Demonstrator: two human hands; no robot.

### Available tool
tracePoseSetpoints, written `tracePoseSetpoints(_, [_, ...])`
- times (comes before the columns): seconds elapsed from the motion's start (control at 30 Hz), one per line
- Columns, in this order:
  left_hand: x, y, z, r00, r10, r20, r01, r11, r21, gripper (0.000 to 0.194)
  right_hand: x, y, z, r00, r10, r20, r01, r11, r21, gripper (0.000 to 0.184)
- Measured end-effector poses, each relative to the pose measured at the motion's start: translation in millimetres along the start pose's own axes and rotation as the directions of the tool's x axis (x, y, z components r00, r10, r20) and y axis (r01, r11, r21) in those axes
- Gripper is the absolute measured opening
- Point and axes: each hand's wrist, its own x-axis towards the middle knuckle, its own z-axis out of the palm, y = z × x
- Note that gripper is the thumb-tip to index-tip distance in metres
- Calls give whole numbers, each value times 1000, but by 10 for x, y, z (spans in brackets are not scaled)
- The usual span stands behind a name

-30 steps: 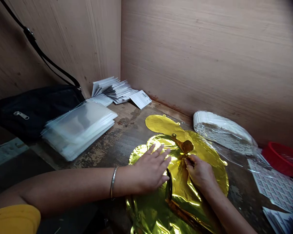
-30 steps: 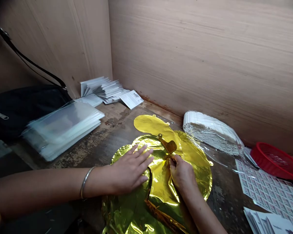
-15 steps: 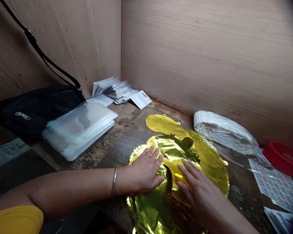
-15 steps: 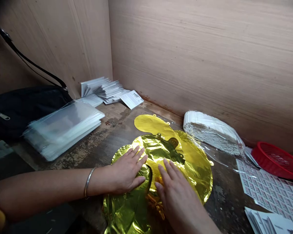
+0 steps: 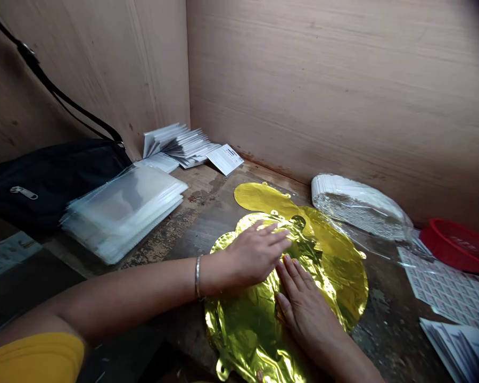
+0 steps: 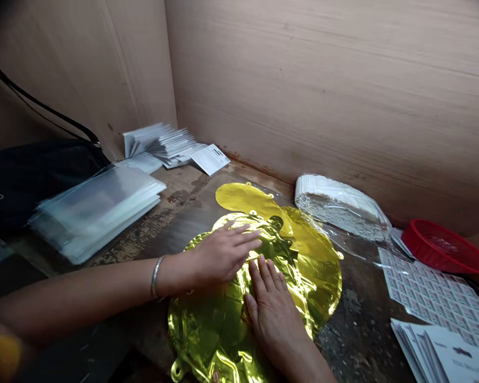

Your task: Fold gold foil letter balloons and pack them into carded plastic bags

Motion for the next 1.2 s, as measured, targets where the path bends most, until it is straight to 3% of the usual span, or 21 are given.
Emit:
tracePoseSetpoints(0.07, [100,21,103,995,84,61,-81,995,-57,47,3,-2,-39,999,24,26,-25,999,32,55])
tracePoseSetpoints(0.17, [154,21,277,983,-2,183,13,998,-62,55,-5,40,-174,996,21,90,-31,994,106,57])
tracePoseSetpoints(0.23, [152,12,332,976,-5,218,17,999,-49,60,-41,52,-283,997,24,78,-34,990,136,57])
tracePoseSetpoints(0.33, [145,12,321,972,-7,237,17,999,-41,62,-200,-60,-391,999,20,41,-26,991,132,58])
tracePoseSetpoints(0.53, [160,38,285,965,-31,259,40,999,-30,64,-729,-344,-591,967,-163,195,112,963,247,65])
tracePoseSetpoints(0.6, [158,40,291,965,-20,263,34,998,-48,76,-771,-312,-691,967,-212,138,172,951,257,57])
tracePoseSetpoints(0.7, [146,41,300,967,-12,254,28,998,-63,100,-718,-272,-697,994,-98,42,90,981,170,54])
tracePoseSetpoints(0.8, [136,41,305,971,-19,240,33,998,-53,105,-780,-300,-595,997,-57,43,53,995,89,57])
tracePoseSetpoints(0.9, [139,51,296,968,-28,249,41,998,-45,106,-976,-275,-693,993,-109,-42,112,989,96,33])
tracePoseSetpoints(0.97, [145,63,281,964,-43,263,55,998,-41,106,-1006,-205,-884,977,58,-204,-31,991,132,23])
tracePoseSetpoints(1.03, [151,72,268,960,-53,273,65,997,-37,106,-872,-135,-1040,902,237,-360,-187,968,169,24])
tracePoseSetpoints(1.07, [153,73,267,960,-50,276,63,997,-38,106,-757,-118,-1067,883,262,-390,-209,962,174,27])
tracePoseSetpoints(1.13, [151,67,278,962,-40,269,53,998,-39,105,-519,-144,-997,936,208,-286,-168,973,156,39])
tracePoseSetpoints(1.2, [144,52,302,966,-36,255,47,998,-36,102,-394,-242,-813,995,99,-32,-93,983,158,49])
